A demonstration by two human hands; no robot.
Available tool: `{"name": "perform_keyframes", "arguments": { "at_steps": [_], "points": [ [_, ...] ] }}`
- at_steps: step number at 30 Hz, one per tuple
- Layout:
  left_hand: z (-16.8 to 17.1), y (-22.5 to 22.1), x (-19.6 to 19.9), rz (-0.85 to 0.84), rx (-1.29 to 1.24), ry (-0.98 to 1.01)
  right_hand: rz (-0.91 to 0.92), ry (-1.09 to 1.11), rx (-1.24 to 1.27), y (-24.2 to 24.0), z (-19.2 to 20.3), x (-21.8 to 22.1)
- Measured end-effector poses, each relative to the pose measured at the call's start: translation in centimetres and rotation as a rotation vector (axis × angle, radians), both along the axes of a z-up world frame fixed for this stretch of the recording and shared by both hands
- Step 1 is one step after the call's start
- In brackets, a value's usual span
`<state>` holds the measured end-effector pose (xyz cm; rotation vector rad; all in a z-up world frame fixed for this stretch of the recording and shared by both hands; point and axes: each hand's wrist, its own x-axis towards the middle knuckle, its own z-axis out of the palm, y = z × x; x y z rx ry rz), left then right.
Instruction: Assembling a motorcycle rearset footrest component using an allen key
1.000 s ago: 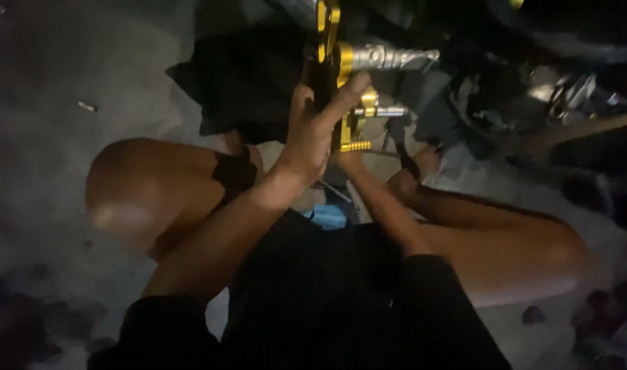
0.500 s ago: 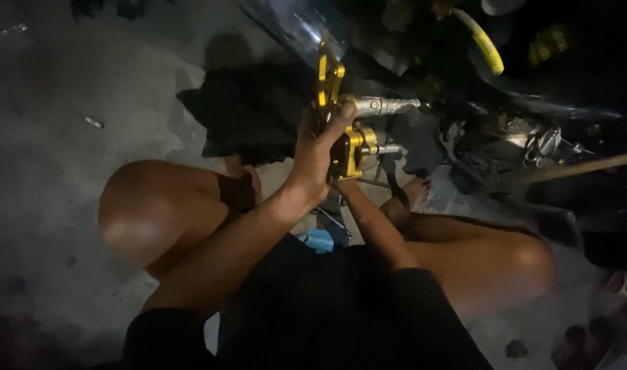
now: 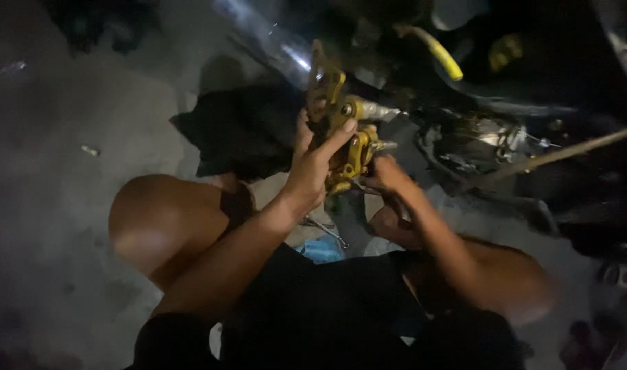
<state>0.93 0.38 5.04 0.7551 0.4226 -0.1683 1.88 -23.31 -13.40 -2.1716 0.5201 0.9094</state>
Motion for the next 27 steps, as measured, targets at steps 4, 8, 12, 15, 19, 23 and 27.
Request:
{"name": "perform_keyframes", "arguments": {
  "at_steps": [4, 8, 12, 15, 19, 23, 27],
  "points": [
    [0.5, -2.1, -0.1, -0.074, 0.123, -0.142, 0.880, -0.125, -0.531, -8.8, 3.6, 2.0],
    [-1.9, -5.2, -0.2, -0.133, 0.318, -0.238, 0.521, -0.625, 0.243, -5.7, 21.1, 2.7],
    [-5.2, -6.8, 0.2, -0.195, 0.314, -0.260, 0.013, -0.652, 0.311, -6.6, 21.0, 1.8],
    [-6.9, -7.7, 0.1, -0.251, 0.288, -0.190, -0.031, -0.632, 0.304, -5.7, 20.6, 2.2],
    [-7.5, -8.4, 0.8, -0.226, 0.226, -0.209, -0.193, -0.667, 0.366, -5.8, 18.1, 3.1],
    [-7.1, -8.4, 1.8, -0.181, 0.199, -0.229, -0.249, -0.614, 0.373, -5.8, 15.1, 3.4],
    [-7.2, -7.0, 2.7, -0.151, 0.109, -0.143, -0.202, -0.680, 0.316, -7.4, 9.2, 3.6]
  ]
}}
